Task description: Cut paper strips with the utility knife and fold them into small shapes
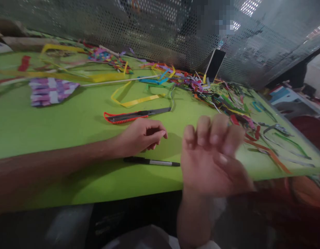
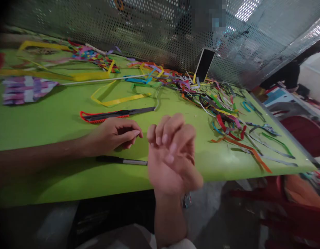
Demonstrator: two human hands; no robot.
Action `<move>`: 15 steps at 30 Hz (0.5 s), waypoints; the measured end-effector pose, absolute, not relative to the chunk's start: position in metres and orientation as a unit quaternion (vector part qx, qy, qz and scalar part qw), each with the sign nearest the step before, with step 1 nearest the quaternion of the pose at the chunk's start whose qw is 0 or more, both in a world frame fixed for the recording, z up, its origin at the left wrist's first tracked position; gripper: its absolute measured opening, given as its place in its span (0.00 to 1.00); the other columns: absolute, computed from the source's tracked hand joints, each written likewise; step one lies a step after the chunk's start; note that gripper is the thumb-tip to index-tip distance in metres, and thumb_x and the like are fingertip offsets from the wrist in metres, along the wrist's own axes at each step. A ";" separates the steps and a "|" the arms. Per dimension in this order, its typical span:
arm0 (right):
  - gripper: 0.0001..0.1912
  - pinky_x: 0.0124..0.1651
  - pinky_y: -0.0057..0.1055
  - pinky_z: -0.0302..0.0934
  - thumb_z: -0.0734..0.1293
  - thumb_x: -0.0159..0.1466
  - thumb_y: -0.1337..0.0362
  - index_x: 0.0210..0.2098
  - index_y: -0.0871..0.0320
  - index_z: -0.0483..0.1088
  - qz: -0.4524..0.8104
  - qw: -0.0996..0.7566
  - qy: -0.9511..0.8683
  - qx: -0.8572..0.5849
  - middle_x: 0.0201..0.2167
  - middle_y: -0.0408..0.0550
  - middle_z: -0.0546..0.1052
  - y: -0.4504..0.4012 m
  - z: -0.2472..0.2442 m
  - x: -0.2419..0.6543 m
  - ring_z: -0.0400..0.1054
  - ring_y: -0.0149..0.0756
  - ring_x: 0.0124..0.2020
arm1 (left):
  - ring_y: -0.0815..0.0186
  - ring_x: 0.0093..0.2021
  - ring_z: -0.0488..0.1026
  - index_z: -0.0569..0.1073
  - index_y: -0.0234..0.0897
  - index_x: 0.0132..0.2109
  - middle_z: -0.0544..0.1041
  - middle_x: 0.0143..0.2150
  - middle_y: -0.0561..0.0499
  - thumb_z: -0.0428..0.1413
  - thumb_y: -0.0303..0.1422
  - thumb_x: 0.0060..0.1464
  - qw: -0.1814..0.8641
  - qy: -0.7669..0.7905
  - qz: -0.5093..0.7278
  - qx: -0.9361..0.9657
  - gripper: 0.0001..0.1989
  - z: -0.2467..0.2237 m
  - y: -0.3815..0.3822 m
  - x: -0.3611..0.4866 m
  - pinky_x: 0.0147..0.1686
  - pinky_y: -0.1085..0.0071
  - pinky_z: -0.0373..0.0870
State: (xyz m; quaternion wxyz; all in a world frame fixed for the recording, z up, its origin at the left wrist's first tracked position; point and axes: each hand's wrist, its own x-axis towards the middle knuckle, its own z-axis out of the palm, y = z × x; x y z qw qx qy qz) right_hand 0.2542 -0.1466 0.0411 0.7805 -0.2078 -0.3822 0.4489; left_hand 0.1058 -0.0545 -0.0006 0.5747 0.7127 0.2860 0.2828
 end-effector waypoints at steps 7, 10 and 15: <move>0.12 0.47 0.38 0.74 0.69 0.67 0.68 0.49 0.50 0.70 0.275 0.624 -0.637 -0.360 0.46 0.48 0.72 -0.129 0.014 0.222 0.71 0.39 0.46 | 0.66 0.31 0.75 0.77 0.39 0.35 0.77 0.31 0.51 0.62 0.44 0.58 0.646 0.229 0.426 0.591 0.13 -0.004 -0.047 0.105 0.28 0.73 0.76; 0.16 0.57 0.45 0.75 0.67 0.67 0.67 0.54 0.52 0.68 0.235 0.552 -0.693 -0.399 0.54 0.54 0.70 -0.126 0.004 0.209 0.70 0.44 0.56 | 0.61 0.37 0.79 0.76 0.41 0.37 0.78 0.35 0.48 0.60 0.45 0.58 0.679 0.237 0.412 0.559 0.12 -0.002 -0.041 0.102 0.31 0.70 0.79; 0.14 0.52 0.44 0.76 0.66 0.67 0.68 0.51 0.54 0.68 0.172 0.574 -0.665 -0.447 0.48 0.53 0.71 -0.122 0.000 0.205 0.70 0.43 0.49 | 0.57 0.40 0.82 0.75 0.39 0.34 0.76 0.32 0.48 0.59 0.41 0.58 0.686 0.278 0.348 0.575 0.11 0.004 -0.037 0.104 0.35 0.68 0.81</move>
